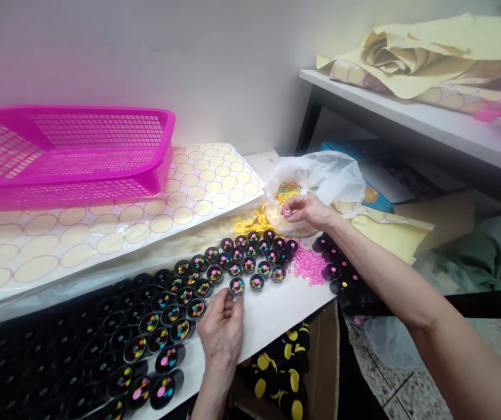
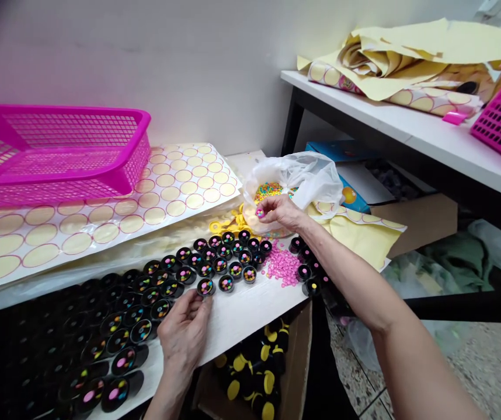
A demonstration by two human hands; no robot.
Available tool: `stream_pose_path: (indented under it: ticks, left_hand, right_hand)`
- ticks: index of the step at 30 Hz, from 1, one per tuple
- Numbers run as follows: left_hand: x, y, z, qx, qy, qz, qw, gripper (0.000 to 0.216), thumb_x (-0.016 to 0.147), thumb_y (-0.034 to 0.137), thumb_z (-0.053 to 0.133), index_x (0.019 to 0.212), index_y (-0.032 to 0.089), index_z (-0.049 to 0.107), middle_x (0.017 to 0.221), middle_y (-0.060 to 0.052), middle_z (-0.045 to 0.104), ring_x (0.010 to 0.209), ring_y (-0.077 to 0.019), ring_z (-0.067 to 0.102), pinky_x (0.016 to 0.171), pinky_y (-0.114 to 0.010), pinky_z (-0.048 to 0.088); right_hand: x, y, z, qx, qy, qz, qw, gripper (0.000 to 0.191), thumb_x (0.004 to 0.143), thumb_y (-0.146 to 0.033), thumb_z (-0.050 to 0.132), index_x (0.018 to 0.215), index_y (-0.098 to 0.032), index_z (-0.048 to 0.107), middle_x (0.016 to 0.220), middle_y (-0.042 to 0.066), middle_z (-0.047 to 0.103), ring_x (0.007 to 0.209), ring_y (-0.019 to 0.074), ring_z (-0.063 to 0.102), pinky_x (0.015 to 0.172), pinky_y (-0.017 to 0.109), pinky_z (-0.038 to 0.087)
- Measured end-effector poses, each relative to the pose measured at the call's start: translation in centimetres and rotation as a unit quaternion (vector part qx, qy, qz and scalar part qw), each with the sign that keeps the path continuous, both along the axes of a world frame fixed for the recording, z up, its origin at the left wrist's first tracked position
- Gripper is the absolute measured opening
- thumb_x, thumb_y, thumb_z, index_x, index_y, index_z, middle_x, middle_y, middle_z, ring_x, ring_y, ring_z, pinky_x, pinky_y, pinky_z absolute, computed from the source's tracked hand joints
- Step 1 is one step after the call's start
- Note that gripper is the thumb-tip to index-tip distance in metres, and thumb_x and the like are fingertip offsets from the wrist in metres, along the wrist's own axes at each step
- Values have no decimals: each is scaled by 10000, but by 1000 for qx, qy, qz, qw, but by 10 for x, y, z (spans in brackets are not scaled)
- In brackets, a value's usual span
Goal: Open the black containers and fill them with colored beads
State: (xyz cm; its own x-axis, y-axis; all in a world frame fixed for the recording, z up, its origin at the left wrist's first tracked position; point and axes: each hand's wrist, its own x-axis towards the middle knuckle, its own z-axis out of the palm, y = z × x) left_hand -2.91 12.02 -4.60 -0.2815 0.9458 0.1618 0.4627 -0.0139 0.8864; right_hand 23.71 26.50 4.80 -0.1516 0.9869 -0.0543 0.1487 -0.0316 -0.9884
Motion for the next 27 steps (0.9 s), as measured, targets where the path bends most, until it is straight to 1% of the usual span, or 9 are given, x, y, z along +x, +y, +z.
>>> stream_pose_path:
  ticks: [6,9,11,13,14,16,19,22,27]
  left_hand:
    - [1,-1,2,7,6,2,1000,329,677,379,650,909,146,658,713,-12,636,540,-92,573,571,-203,519]
    - [1,-1,3,9,1,3,1000,321,680,373,648,908,147,657,714,-11,633,552,-94,577,575,-205,521]
    - [2,-1,4,9,-6,3,1000,320,680,368,649,909,146,656,703,-9,626,550,-93,573,563,-202,518]
    - [2,-1,4,7,-12,1,1000,312,683,362,648,911,149,656,700,-5,620,546,-89,567,554,-196,515]
    - [3,-1,4,6,-13,1,1000,306,685,359,648,910,152,655,704,-4,619,549,-87,566,555,-195,514]
    - [3,-2,4,5,-15,0,1000,299,688,351,648,915,157,654,717,-4,619,556,-85,567,561,-194,514]
    - [3,-3,4,6,-12,0,1000,296,683,347,654,910,157,653,705,0,614,550,-84,565,558,-192,512]
    - [3,-3,6,10,-9,0,1000,299,682,355,653,906,157,652,696,3,611,542,-84,560,552,-193,510]
    - [2,-2,5,8,8,-10,1000,277,705,362,638,902,169,651,695,9,614,556,-87,564,559,-189,500]
  right_hand:
    - [-5,-12,-1,13,-21,26,999,194,485,-208,704,639,-131,613,637,-29,566,603,92,488,596,231,381]
    - [-10,-13,-2,27,-106,47,993,154,530,-209,673,646,-131,607,594,-40,533,573,87,468,571,223,363]
    - [-15,-14,-3,49,-189,76,978,101,583,-202,630,651,-132,604,577,-40,517,565,89,458,562,220,347]
    - [-21,-14,-2,94,-282,107,949,54,634,-180,576,652,-137,604,589,-27,518,599,102,466,579,225,336]
    - [-23,-15,-1,121,-333,122,927,60,652,-165,552,654,-141,606,611,-16,527,630,112,474,594,229,331]
    - [-28,-16,2,165,-433,143,874,99,682,-142,516,666,-150,613,680,12,553,701,134,483,621,240,320]
    - [-33,-20,7,192,-540,159,804,147,724,-126,477,704,-165,617,795,51,585,792,166,482,646,257,310]
    - [-39,-23,10,196,-594,166,762,163,731,-115,472,750,-175,622,859,69,598,845,189,474,652,269,307]
    - [-46,-25,14,221,-638,178,715,168,710,-97,475,745,-159,626,869,91,594,842,213,460,624,294,296]
